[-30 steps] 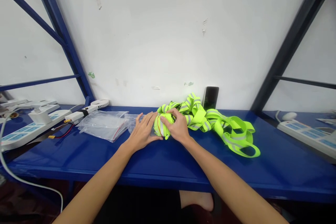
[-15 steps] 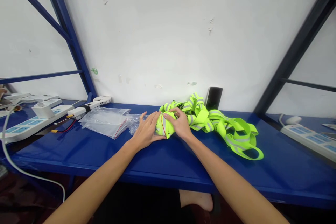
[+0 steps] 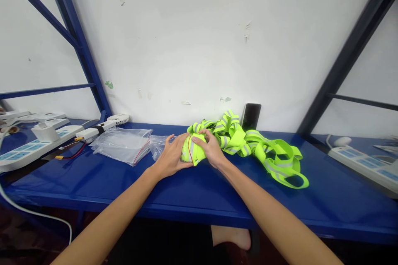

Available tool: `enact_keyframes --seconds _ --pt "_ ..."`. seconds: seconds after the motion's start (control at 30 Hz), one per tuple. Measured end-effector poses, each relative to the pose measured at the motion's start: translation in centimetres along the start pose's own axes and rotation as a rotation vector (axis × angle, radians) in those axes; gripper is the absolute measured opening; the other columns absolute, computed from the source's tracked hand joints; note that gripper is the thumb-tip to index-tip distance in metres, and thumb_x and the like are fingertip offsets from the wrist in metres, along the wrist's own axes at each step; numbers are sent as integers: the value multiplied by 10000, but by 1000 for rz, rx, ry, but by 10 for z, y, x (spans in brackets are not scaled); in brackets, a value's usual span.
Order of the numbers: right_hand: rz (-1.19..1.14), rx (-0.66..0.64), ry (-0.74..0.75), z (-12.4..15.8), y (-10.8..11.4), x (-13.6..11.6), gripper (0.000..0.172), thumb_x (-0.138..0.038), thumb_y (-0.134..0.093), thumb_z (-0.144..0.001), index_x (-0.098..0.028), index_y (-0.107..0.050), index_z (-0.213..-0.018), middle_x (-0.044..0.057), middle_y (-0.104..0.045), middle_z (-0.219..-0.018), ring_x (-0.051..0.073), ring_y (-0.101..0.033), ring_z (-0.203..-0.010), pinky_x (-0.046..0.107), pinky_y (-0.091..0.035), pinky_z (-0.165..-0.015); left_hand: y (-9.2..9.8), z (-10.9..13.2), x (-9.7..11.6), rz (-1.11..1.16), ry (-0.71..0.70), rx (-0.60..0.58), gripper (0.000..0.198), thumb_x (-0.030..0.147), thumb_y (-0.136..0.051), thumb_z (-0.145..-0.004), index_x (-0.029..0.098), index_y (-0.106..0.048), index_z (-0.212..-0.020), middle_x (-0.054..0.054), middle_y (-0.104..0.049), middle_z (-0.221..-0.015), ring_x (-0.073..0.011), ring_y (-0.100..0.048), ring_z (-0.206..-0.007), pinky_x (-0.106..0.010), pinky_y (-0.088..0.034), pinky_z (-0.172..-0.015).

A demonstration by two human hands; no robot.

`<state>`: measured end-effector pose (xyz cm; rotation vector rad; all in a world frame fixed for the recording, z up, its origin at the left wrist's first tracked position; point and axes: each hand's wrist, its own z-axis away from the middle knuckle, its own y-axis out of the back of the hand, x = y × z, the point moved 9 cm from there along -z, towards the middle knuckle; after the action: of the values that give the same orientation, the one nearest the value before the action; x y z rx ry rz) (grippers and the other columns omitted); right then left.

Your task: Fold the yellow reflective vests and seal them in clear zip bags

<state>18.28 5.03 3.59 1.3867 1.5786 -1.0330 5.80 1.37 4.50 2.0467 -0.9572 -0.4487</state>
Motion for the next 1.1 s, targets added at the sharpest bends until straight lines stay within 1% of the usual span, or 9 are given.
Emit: enact_keyframes --seconds 0.13,0.27,0.37,0.47,0.57,0.7,0.87,0.97,1.1 --pt "107 -49 77 2 -4 -10 378 -452 -688 -714 -220 -496 -943 0 -588 -844 167 -564 -746 284 -476 -659 1 1 -2 46 23 6 973 564 -687 -710 219 -158 -1450 -173 -440 -1409 -312 -438 -1288 -538 -166 -1106" --pt "59 -142 37 6 -13 -8 394 -457 -687 -715 -228 -479 -957 2 -588 -858 171 -570 -734 295 -481 -644 0 2 -6 187 56 -9 1091 627 -739 -597 236 -180 -1448 -165 -440 -1403 -325 -416 -1297 -510 -228 -1091" --pt "63 -173 23 8 -16 -8 397 -456 -683 -717 -231 -456 -951 4 -588 -864 171 -574 -722 300 -481 -644 1 2 -7 228 63 -5 1106 627 -752 -578 237 -187 -1445 -158 -429 -1409 -318 -408 -1300 -489 -245 -1082" --pt "198 -146 87 8 -15 -15 360 -441 -661 -739 -222 -461 -944 9 -579 -881 173 -559 -769 305 -470 -694 2 2 -7 199 68 -10 1070 615 -742 -602 231 -203 -1443 -141 -457 -1378 -304 -434 -1269 -466 -275 -1055" --pt "336 -99 157 6 -12 -23 331 -424 -638 -753 -211 -481 -952 16 -574 -907 182 -541 -839 318 -450 -764 3 2 -7 115 87 -8 1018 603 -728 -627 229 -241 -1440 -136 -479 -1347 -309 -442 -1238 -460 -296 -1019" --pt "444 -47 177 5 -7 -27 362 -441 -633 -747 -206 -497 -986 3 -569 -869 178 -531 -790 321 -435 -750 8 1 -5 -34 112 34 944 582 -708 -658 223 -303 -1431 -144 -478 -1326 -331 -414 -1213 -473 -277 -998" --pt "506 40 238 9 -4 -36 334 -426 -632 -746 -221 -482 -963 -14 -551 -816 170 -518 -729 302 -425 -708 11 1 -4 -172 165 70 921 559 -704 -669 204 -329 -1431 -150 -482 -1292 -339 -426 -1139 -494 -285 -958" --pt "520 54 262 11 -6 -40 316 -404 -626 -754 -224 -476 -967 -14 -560 -820 171 -525 -739 302 -423 -723 11 1 -6 -200 196 77 930 558 -709 -661 218 -326 -1437 -149 -483 -1282 -339 -429 -1117 -498 -291 -943" --pt "477 73 257 10 -3 -39 329 -422 -626 -755 -224 -482 -974 -5 -567 -845 178 -534 -769 307 -430 -741 14 1 -5 -181 192 100 975 581 -702 -657 237 -273 -1462 -156 -437 -1336 -366 -372 -1213 -514 -270 -988"
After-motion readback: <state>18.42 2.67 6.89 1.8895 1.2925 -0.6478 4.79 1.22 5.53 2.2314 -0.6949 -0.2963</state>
